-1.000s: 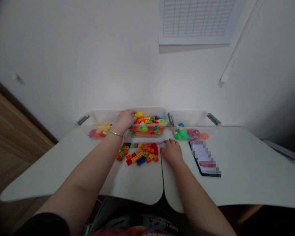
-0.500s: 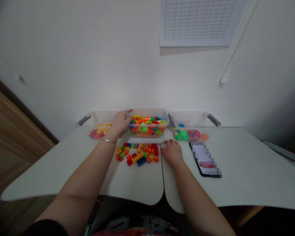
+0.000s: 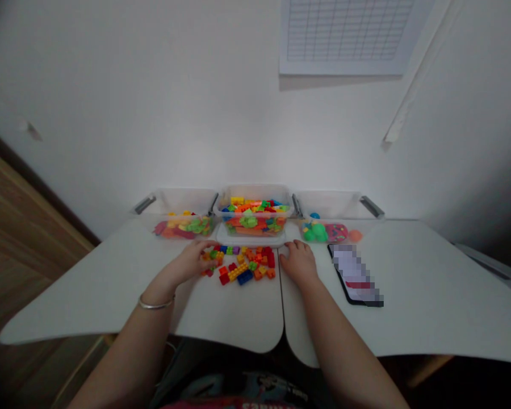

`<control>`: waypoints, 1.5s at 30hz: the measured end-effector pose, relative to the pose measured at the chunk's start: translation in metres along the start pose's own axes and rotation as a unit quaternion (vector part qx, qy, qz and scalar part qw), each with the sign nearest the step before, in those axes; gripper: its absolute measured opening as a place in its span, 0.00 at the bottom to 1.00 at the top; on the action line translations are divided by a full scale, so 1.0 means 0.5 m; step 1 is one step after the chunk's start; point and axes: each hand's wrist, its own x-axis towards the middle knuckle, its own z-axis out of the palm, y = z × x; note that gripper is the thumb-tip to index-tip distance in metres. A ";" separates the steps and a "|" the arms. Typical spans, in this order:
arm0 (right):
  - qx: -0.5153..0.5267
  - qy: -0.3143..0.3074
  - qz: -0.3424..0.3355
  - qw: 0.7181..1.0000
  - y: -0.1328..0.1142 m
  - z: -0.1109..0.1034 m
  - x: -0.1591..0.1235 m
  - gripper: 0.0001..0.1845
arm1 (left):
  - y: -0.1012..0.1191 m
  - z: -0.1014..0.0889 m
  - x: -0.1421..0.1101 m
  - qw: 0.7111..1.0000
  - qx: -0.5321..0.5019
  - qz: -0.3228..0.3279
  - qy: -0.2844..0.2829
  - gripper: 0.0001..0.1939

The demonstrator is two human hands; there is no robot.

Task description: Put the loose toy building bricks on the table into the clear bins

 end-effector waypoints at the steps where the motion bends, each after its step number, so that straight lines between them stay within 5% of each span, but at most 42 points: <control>1: 0.000 0.002 -0.001 1.000 0.000 0.000 0.000 0.26 | -0.007 0.010 -0.005 1.000 0.017 0.004 -0.013 0.25; 7: -0.003 0.006 -0.006 1.000 0.005 0.008 0.005 0.26 | -0.021 0.019 -0.022 0.996 0.086 -0.012 -0.018 0.35; 14: 0.004 0.008 -0.007 1.000 0.006 0.009 0.004 0.26 | -0.031 0.010 -0.023 0.993 0.065 -0.078 -0.064 0.29; 22: 0.002 0.005 -0.004 1.000 0.002 0.004 0.002 0.26 | -0.011 0.015 -0.012 0.998 0.022 -0.052 -0.033 0.21; 29: 0.000 0.010 -0.003 1.000 0.003 0.006 0.002 0.26 | -0.012 0.018 -0.012 0.999 -0.038 -0.024 -0.026 0.26; 34: 0.000 0.008 -0.004 1.000 0.003 0.004 0.001 0.27 | -0.011 0.003 -0.022 0.996 0.048 -0.060 -0.051 0.27; 38: 0.004 0.002 -0.005 1.000 0.002 -0.001 -0.001 0.26 | 0.001 -0.005 -0.027 0.989 0.101 -0.071 -0.081 0.17; 45: 0.003 0.004 -0.009 1.000 0.004 0.001 0.001 0.26 | 0.006 -0.010 -0.029 0.984 0.113 -0.102 -0.089 0.15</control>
